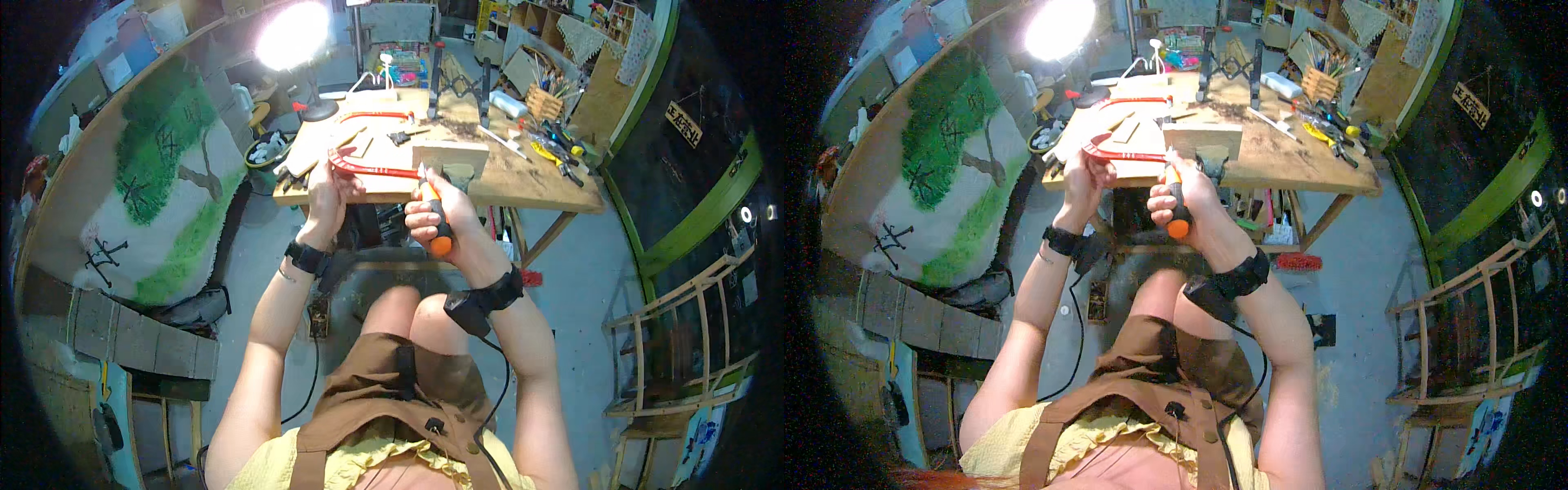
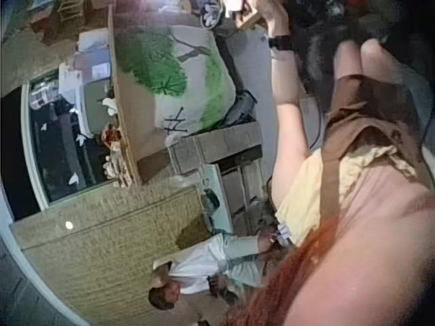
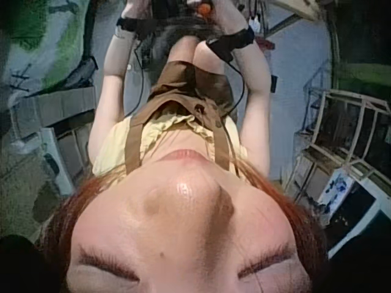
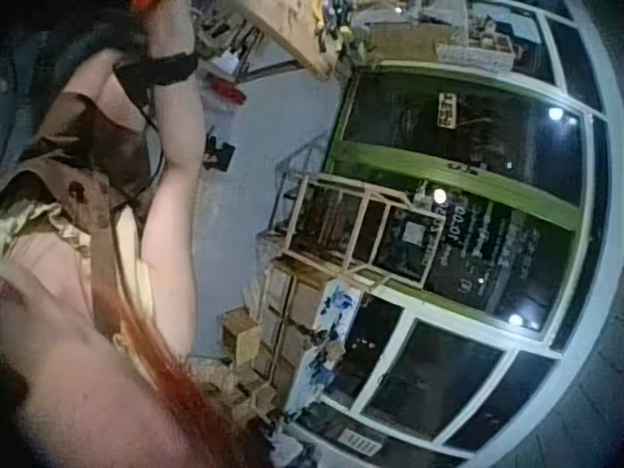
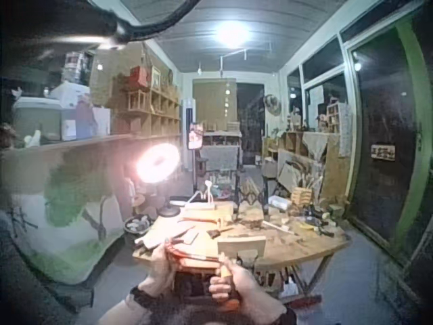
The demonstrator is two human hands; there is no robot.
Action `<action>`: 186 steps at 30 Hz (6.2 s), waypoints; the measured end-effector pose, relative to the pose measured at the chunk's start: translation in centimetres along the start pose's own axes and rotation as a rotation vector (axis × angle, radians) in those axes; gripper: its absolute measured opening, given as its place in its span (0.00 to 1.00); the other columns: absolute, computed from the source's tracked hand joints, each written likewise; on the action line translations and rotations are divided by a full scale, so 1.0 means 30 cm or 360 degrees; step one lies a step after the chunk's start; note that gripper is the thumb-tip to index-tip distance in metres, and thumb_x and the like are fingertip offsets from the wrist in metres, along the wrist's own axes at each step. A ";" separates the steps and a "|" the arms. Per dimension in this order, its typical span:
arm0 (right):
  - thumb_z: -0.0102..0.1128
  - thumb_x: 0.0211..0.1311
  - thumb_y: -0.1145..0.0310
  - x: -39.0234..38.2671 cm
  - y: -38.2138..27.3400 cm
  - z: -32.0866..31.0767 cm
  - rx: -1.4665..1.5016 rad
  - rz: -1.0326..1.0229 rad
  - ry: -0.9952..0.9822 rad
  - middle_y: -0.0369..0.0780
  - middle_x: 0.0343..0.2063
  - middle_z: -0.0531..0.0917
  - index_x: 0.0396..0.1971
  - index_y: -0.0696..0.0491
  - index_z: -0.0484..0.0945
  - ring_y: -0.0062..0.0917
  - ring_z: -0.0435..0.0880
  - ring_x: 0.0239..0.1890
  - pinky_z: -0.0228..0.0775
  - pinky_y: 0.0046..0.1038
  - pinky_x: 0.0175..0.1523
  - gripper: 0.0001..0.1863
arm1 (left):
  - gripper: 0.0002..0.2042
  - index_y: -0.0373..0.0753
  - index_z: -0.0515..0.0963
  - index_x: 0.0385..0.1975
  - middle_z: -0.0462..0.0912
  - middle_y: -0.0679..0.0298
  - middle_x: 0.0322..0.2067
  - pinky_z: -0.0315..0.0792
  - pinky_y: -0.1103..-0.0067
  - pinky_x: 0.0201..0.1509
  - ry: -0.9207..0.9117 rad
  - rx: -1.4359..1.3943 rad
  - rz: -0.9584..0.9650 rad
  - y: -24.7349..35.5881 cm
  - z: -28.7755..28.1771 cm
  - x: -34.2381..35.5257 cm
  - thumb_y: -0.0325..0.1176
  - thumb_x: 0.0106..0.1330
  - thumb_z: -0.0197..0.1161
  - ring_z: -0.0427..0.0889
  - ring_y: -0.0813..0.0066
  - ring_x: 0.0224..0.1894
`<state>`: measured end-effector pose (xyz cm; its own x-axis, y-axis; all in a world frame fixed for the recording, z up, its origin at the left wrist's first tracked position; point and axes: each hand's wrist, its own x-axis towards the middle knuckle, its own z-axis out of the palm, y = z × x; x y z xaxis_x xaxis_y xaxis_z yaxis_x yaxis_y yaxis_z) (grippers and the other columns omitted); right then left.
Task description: The person saws a wood block using a coping saw. They hold the saw handle with one hand and guide the frame with the other while the wood is secured by a clamp on a table.
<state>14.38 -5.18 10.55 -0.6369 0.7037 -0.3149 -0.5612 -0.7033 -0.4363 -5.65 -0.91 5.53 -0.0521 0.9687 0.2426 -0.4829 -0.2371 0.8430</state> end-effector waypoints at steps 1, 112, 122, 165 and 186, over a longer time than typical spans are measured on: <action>0.43 0.60 0.50 0.005 0.004 -0.005 -0.0020 -0.0027 0.0001 0.31 0.12 0.61 0.23 0.51 0.61 0.12 0.59 0.09 0.52 0.15 0.12 0.18 | 0.19 0.32 0.66 0.46 0.73 0.66 0.20 0.67 0.87 0.22 0.0105 -0.0129 0.0016 0.024 0.033 -0.007 0.36 0.66 0.30 0.71 0.80 0.18; 0.41 0.62 0.63 -0.046 0.074 0.057 -0.0739 -0.0480 0.0339 0.32 0.14 0.64 0.30 0.52 0.63 0.13 0.61 0.11 0.54 0.16 0.13 0.08 | 0.11 0.38 0.69 0.39 0.72 0.69 0.23 0.67 0.87 0.29 -0.0458 0.0909 0.0483 -0.211 0.122 0.125 0.37 0.62 0.53 0.71 0.84 0.27; 0.41 0.61 0.65 0.002 0.043 0.017 -0.0751 -0.0519 0.0251 0.33 0.14 0.64 0.30 0.51 0.60 0.17 0.63 0.11 0.58 0.20 0.14 0.06 | 0.12 0.34 0.68 0.43 0.72 0.67 0.25 0.70 0.84 0.33 -0.0420 0.1131 0.0519 -0.196 0.138 0.105 0.32 0.62 0.52 0.73 0.83 0.30; 0.43 0.61 0.64 -0.069 0.102 0.090 -0.0761 -0.0446 0.0396 0.32 0.15 0.63 0.30 0.52 0.61 0.13 0.62 0.11 0.55 0.15 0.13 0.08 | 0.11 0.35 0.69 0.40 0.72 0.67 0.27 0.68 0.82 0.36 -0.0449 0.0689 0.0094 -0.205 0.099 0.108 0.33 0.60 0.55 0.70 0.80 0.31; 0.43 0.59 0.66 -0.102 0.108 0.060 -0.0706 -0.0411 0.0295 0.33 0.15 0.65 0.30 0.51 0.60 0.16 0.63 0.10 0.56 0.19 0.13 0.06 | 0.13 0.34 0.70 0.42 0.75 0.64 0.28 0.69 0.82 0.38 -0.0298 0.0912 0.0430 -0.192 0.139 0.082 0.31 0.59 0.56 0.72 0.79 0.33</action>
<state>13.57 -9.79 11.64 -0.3818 0.8820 -0.2761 -0.3846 -0.4232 -0.8204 0.64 2.53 3.26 0.0716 0.8528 0.5173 0.0703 -0.5217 0.8502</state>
